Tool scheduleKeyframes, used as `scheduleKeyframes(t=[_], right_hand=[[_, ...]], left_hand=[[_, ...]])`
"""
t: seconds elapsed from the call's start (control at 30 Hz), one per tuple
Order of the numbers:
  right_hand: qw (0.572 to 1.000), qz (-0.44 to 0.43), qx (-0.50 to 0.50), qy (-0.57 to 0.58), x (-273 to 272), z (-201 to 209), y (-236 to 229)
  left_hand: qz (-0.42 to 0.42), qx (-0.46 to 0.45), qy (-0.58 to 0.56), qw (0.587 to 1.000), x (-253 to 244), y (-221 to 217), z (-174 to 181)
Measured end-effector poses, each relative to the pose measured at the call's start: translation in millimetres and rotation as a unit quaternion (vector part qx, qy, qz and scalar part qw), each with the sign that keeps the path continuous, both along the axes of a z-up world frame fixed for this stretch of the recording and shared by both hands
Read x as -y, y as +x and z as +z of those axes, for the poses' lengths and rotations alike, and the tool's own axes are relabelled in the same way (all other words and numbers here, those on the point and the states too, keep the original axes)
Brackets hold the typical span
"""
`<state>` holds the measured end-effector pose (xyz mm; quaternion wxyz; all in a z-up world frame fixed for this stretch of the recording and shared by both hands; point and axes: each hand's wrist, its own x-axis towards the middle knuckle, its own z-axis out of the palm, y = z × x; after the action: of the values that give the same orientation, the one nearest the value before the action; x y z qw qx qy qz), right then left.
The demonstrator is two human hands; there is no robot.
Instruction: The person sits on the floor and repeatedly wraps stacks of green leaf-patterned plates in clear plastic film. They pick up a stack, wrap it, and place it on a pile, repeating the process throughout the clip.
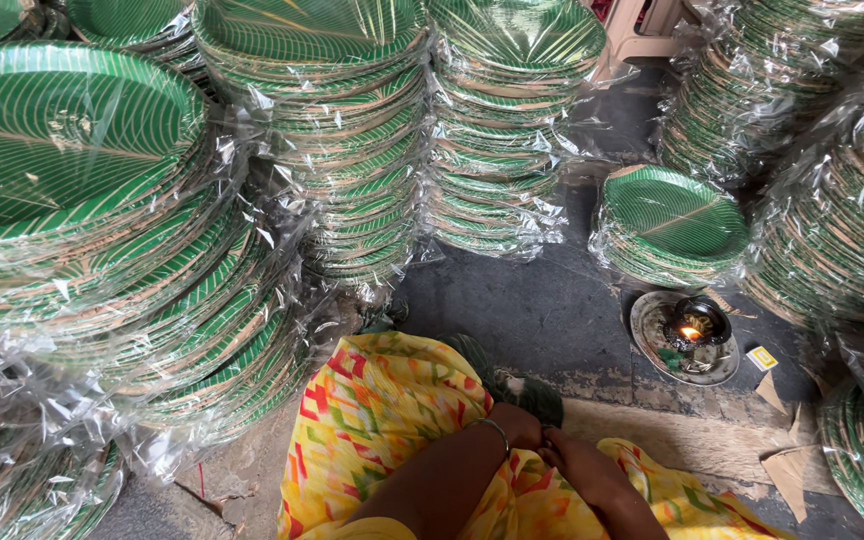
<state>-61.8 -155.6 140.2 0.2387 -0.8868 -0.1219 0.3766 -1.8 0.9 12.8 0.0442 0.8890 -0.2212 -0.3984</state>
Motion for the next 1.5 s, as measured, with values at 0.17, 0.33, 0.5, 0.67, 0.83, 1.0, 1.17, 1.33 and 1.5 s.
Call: scheduleKeyframes(t=[0.17,0.33,0.5,0.67,0.83,1.0,1.17,1.33,1.5], right_hand=[[1.0,0.005,0.014,0.006,1.8,-3.1,1.3],[1.0,-0.006,0.008,0.021,3.4,-5.6,-2.0],[1.0,-0.007,0.002,0.014,1.5,-0.8,-0.9],[1.0,0.003,0.016,-0.008,-1.1,7.2,1.5],[0.996,-0.009,0.08,0.041,0.4,15.2,-6.8],[0.994,-0.01,0.098,0.046,6.0,11.9,-5.3],[0.992,-0.019,0.116,0.037,5.4,-2.9,-5.0],[0.991,-0.027,0.13,-0.004,9.9,-25.4,-14.6],[0.986,0.001,0.165,0.026,28.0,-29.0,-11.9]], left_hand=[[0.01,0.015,0.006,1.0,0.5,1.9,-3.4],[-0.008,0.016,0.019,1.0,3.0,-1.7,-8.9],[-0.009,0.017,0.016,1.0,1.9,1.5,-9.4],[0.007,0.022,0.011,1.0,1.2,3.7,-13.6],[0.016,0.028,0.003,0.999,2.9,2.9,-19.2],[0.021,0.054,-0.052,0.997,-3.3,6.7,-27.0],[0.01,0.062,-0.061,0.996,4.1,20.1,-15.7],[-0.051,0.055,-0.074,0.994,51.1,36.7,6.9],[-0.085,0.047,-0.096,0.991,116.4,44.9,48.0]])
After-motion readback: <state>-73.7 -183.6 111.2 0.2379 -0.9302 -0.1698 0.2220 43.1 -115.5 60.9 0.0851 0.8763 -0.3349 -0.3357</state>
